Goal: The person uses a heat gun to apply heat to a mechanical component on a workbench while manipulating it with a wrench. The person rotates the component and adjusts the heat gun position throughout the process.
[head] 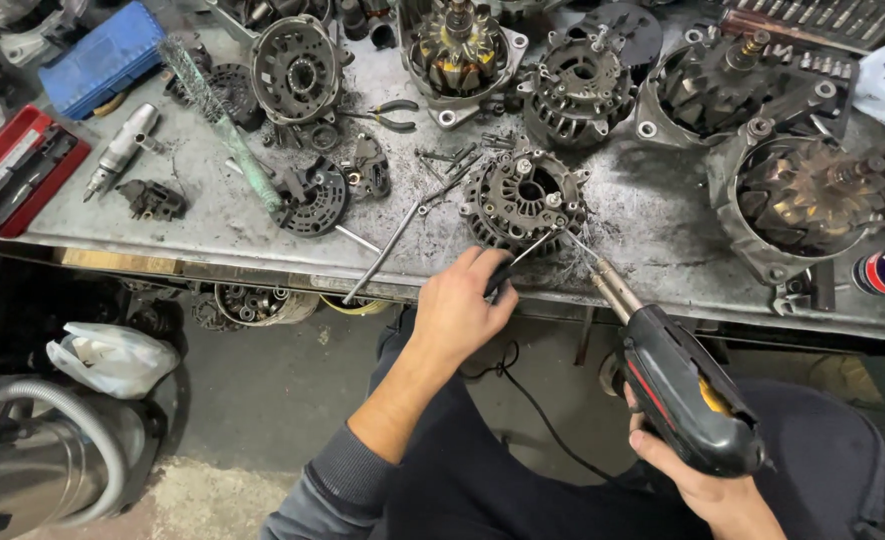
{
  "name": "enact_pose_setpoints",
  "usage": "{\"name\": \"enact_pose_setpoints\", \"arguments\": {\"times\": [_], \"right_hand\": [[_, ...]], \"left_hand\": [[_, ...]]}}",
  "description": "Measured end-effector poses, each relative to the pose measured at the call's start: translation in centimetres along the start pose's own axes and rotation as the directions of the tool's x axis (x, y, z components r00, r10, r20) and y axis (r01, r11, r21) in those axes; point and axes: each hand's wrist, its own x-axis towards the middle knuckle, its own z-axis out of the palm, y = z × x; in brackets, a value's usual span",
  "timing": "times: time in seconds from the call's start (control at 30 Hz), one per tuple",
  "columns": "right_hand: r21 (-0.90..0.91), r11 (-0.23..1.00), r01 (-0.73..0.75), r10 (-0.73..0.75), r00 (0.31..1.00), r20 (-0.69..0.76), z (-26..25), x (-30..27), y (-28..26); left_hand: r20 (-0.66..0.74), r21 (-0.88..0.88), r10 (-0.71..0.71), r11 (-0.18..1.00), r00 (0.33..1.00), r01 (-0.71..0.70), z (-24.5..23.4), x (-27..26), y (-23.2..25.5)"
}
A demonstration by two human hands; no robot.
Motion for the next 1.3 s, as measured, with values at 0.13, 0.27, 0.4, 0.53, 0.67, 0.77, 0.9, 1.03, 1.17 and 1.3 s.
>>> {"name": "enact_pose_setpoints", "arguments": {"times": [0.13,0.27,0.4,0.53,0.67,0.77,0.9,1.03,1.17,1.3], "right_hand": [[0.030,0.999,-0.032,0.032,0.999,-0.020,0.1,-0.2,-0.3],[0.047,0.998,-0.030,0.030,0.999,0.016,0.1,-0.1,-0.6],[0.102,0.992,-0.078,0.083,0.996,-0.039,-0.3,-0.5,0.9],[0.030,0.998,-0.054,0.055,0.998,-0.018,-0.3,-0.6,0.2],[0.074,0.996,-0.039,0.039,0.999,0.003,-0.3,-0.4,0.4],[0.056,0.998,-0.036,0.036,0.999,-0.004,0.0,-0.4,-0.1],[0.144,0.988,-0.046,0.041,0.998,0.040,-0.1,-0.3,0.1],[0.042,0.999,-0.026,0.025,1.000,0.014,0.0,-0.4,-0.5],[0.113,0.992,-0.060,0.058,0.998,0.021,0.1,-0.3,-0.6],[0.141,0.988,-0.068,0.063,0.997,0.044,-0.2,-0.4,0.0]], "left_hand": [[0.025,0.025,-0.014,1.000,1.000,0.013,-0.2,0.3,-0.2],[-0.003,-0.024,-0.011,1.000,1.000,0.011,-0.3,0.3,0.0],[0.022,-0.043,-0.029,0.999,0.999,0.030,0.2,0.4,-0.1],[0.013,-0.075,-0.017,0.997,1.000,0.018,0.3,0.4,-0.2],[0.017,-0.125,0.021,0.992,1.000,-0.019,-0.2,0.8,0.1],[0.028,-0.172,-0.012,0.985,1.000,0.017,0.7,0.7,-0.7],[0.028,-0.165,-0.031,0.986,0.999,0.036,4.2,0.0,-3.5],[-0.073,-0.192,-0.018,0.981,0.997,0.004,8.0,-0.7,-5.4],[-0.161,-0.078,0.024,0.996,0.987,-0.037,9.3,-0.8,-6.0],[-0.082,0.086,0.025,0.996,0.996,-0.018,7.6,-0.8,-5.5]]}}
